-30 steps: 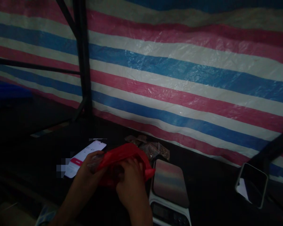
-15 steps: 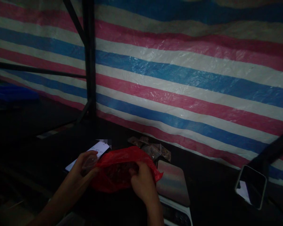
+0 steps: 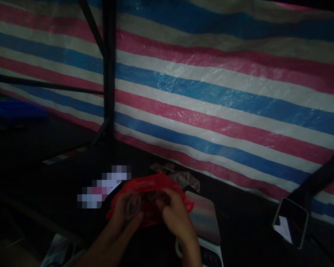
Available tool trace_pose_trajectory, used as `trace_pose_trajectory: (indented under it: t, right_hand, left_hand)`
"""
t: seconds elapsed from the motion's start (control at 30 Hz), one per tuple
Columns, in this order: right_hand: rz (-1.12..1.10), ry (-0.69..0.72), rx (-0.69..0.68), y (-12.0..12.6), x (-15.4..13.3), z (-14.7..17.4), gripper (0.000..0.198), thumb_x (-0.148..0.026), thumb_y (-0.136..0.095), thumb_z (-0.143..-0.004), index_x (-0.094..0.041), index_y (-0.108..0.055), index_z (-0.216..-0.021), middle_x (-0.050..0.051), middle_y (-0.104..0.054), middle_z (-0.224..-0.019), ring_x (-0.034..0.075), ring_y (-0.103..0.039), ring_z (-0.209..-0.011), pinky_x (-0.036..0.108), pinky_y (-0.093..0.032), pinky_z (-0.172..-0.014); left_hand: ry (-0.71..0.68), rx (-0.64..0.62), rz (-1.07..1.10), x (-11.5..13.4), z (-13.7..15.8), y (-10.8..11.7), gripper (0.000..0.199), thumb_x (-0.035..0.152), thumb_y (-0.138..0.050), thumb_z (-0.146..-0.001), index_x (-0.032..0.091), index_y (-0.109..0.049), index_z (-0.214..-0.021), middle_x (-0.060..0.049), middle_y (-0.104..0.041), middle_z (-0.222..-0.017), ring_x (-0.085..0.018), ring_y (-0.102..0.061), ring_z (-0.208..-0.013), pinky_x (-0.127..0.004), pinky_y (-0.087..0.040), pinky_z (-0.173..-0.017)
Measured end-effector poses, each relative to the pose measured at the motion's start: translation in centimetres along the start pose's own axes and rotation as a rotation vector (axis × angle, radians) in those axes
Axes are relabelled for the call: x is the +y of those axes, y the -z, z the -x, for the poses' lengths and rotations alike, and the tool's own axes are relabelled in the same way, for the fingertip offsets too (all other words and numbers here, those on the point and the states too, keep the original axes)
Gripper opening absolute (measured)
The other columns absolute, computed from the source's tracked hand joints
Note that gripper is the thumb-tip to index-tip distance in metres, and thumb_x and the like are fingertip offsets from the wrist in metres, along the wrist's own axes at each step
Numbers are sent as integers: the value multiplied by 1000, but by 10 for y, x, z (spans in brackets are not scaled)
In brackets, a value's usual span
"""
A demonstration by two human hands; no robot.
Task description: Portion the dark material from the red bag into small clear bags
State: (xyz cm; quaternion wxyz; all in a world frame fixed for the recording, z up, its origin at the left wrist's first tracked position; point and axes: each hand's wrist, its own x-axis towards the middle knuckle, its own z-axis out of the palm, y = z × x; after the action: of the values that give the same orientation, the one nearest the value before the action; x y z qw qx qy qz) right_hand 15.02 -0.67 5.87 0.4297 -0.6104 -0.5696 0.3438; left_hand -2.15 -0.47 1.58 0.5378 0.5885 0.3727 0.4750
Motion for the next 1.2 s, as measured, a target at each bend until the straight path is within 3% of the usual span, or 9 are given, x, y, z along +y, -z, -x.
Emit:
trace_pose_trajectory:
  t: [0.07, 0.17, 0.33, 0.47, 0.6, 0.73, 0.93, 1.07, 1.2]
  right_hand:
    - [-57, -48, -18, 5, -1, 5, 37, -17, -61, -77, -21, -81, -107, 5, -82, -102, 26, -74, -99, 39, -54, -93]
    - [-203, -105, -74, 10, -4, 13, 39, -22, -65, -79, -22, -81, -114, 5, -82, -107, 25, -74, -103, 37, -53, -94]
    - [-318, -43, -117, 10, -13, 16, 37, -26, -67, -85, -24, -79, -121, 5, -80, -119, 24, -72, -115, 37, -51, -105]
    - [-177, 80, -53, -1, -20, 11, 46, -11, -60, -84, -23, -76, -125, 6, -74, -129, 22, -70, -121, 38, -50, -109]
    - [108, 204, 39, -9, -31, 13, 53, 2, -52, -78, -26, -80, -113, 4, -70, -122, 19, -67, -117, 33, -49, -109]
    - [227, 294, 31, -10, -40, 14, 56, 8, -47, -76, -26, -79, -107, 3, -69, -123, 17, -67, -115, 29, -52, -102]
    - [255, 373, 73, -7, -50, 11, 54, 6, -46, -82, -26, -78, -110, 3, -70, -126, 18, -67, -121, 33, -48, -111]
    - [348, 255, 141, -2, -48, 15, 52, 4, -50, -81, -27, -78, -112, 4, -72, -126, 21, -67, -120, 35, -48, -111]
    - [389, 134, 42, -9, -36, 12, 48, 6, -53, -76, -24, -80, -102, 5, -76, -117, 23, -70, -115, 35, -51, -105]
  left_hand:
    - [5, 28, -21, -11, -11, 3, 41, 51, -61, -94, 28, -58, -129, -11, -68, -136, -31, -62, -137, -49, -50, -116]
    - [-65, 89, -74, -20, -26, 10, 37, 45, -64, -93, 28, -60, -126, -11, -69, -132, -31, -64, -131, -52, -48, -117]
    - [-138, 60, -133, -23, -35, 10, 33, 35, -63, -92, 28, -65, -124, -11, -70, -132, -32, -66, -127, -53, -49, -113]
    - [-158, 42, -173, -30, -35, 6, 34, 26, -58, -92, 27, -67, -125, -12, -69, -133, -32, -63, -128, -53, -49, -112]
    - [-165, 31, -169, -32, -33, 4, 40, 22, -57, -90, 28, -66, -129, -10, -66, -139, -30, -60, -133, -51, -46, -116]
    - [-134, 9, -91, -23, -31, 1, 37, 30, -62, -91, 27, -67, -128, -10, -68, -135, -29, -64, -129, -47, -49, -113]
    - [-110, 77, -36, -10, -29, 0, 37, 40, -64, -90, 26, -71, -123, -10, -73, -133, -30, -67, -128, -47, -48, -115]
    - [-68, 167, 2, 2, -26, 8, 40, 53, -63, -92, 26, -74, -118, -9, -76, -130, -31, -69, -124, -45, -54, -109]
    - [-30, 412, 31, 10, -8, 18, 57, 70, -59, -92, 26, -69, -127, -8, -73, -133, -32, -67, -125, -45, -54, -109]
